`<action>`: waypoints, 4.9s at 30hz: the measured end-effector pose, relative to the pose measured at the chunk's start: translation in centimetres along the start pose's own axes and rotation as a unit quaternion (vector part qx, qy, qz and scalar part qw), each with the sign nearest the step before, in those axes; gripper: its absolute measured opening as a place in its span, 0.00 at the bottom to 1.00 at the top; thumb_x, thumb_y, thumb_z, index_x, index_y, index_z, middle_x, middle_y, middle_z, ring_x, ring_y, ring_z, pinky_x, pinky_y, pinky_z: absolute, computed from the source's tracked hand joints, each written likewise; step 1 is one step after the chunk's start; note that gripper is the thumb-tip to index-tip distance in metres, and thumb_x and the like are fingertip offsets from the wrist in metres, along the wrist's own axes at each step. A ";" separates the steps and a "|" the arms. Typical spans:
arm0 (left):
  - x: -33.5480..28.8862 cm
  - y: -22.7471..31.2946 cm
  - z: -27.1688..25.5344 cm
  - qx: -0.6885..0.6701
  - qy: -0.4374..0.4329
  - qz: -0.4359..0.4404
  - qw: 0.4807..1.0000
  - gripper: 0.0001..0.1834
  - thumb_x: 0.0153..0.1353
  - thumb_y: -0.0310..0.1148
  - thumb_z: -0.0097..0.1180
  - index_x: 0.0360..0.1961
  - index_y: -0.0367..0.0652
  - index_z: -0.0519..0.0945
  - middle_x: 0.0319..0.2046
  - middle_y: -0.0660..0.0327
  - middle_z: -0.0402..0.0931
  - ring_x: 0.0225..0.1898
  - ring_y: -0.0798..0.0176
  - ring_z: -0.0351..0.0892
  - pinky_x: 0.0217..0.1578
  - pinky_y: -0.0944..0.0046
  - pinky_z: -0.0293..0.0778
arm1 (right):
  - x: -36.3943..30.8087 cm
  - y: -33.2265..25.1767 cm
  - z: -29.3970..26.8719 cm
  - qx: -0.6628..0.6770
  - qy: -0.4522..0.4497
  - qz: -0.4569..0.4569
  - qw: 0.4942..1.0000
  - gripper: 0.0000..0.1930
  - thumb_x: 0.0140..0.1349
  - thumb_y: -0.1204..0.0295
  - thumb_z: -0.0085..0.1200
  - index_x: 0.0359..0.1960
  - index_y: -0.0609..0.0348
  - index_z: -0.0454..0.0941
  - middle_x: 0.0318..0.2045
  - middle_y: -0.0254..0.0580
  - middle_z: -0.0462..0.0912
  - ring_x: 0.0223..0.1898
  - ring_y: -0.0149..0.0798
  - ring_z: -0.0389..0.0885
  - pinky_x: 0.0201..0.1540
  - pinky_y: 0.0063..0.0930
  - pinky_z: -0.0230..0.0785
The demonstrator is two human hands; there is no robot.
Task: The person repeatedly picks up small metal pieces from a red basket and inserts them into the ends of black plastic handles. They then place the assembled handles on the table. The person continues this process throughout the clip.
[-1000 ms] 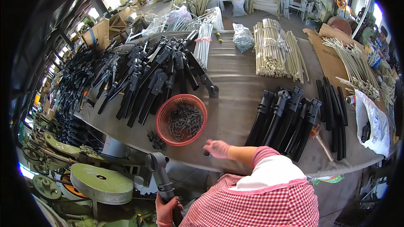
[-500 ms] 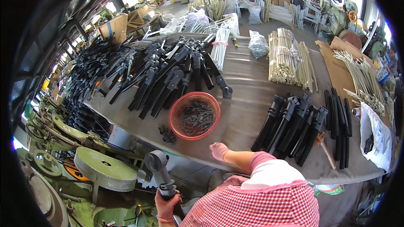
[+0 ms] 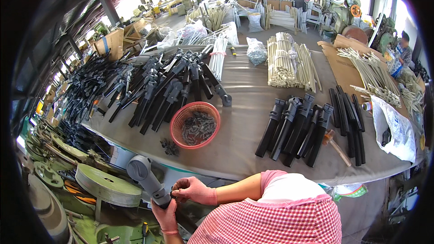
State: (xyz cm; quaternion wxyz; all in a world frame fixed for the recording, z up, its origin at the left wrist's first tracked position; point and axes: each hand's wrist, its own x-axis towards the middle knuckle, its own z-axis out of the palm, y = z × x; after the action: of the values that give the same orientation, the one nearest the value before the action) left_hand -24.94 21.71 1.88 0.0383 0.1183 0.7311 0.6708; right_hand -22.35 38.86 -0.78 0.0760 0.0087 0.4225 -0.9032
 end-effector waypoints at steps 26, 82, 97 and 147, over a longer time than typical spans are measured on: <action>-5.1 2.2 -2.7 -0.160 0.020 0.006 0.987 0.32 0.54 0.18 0.58 0.61 0.38 0.65 0.42 0.58 0.75 0.31 0.64 0.78 0.33 0.65 0.77 | -4.1 1.5 4.9 -0.175 -0.008 -0.072 0.982 0.11 0.66 0.70 0.59 0.46 0.62 0.81 0.31 0.30 0.83 0.27 0.21 0.73 0.30 0.19 0.68; -4.0 6.4 -5.7 -0.229 -0.102 -0.092 0.964 0.24 0.57 0.25 0.64 0.54 0.40 0.69 0.38 0.56 0.79 0.34 0.62 0.82 0.33 0.61 0.79 | -2.8 -1.9 3.6 -0.062 -0.110 0.009 0.992 0.15 0.68 0.64 0.57 0.49 0.60 0.74 0.29 0.27 0.71 0.29 0.21 0.65 0.32 0.17 0.58; -9.2 3.5 -8.1 0.121 0.020 -0.102 0.987 0.27 0.49 0.31 0.68 0.46 0.31 0.69 0.29 0.53 0.79 0.26 0.62 0.82 0.29 0.62 0.78 | -1.7 0.7 6.1 -0.217 -0.140 0.069 0.964 0.16 0.69 0.69 0.57 0.52 0.67 0.76 0.29 0.30 0.76 0.28 0.24 0.71 0.31 0.18 0.65; -22.9 0.0 -13.1 0.327 0.429 -0.169 0.825 0.34 0.46 0.33 0.67 0.47 0.32 0.57 0.32 0.37 0.77 0.36 0.32 0.79 0.36 0.45 0.75 | 4.3 20.3 18.6 0.047 -0.381 0.370 0.846 0.06 0.67 0.75 0.57 0.43 0.59 0.77 0.41 0.36 0.82 0.46 0.35 0.81 0.53 0.36 0.75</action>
State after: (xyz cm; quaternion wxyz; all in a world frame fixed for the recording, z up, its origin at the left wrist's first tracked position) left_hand -5.57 3.80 0.76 -0.2079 -0.3011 0.8587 0.3589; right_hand -22.73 11.26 -4.60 0.5589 -0.1766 0.2826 -0.7593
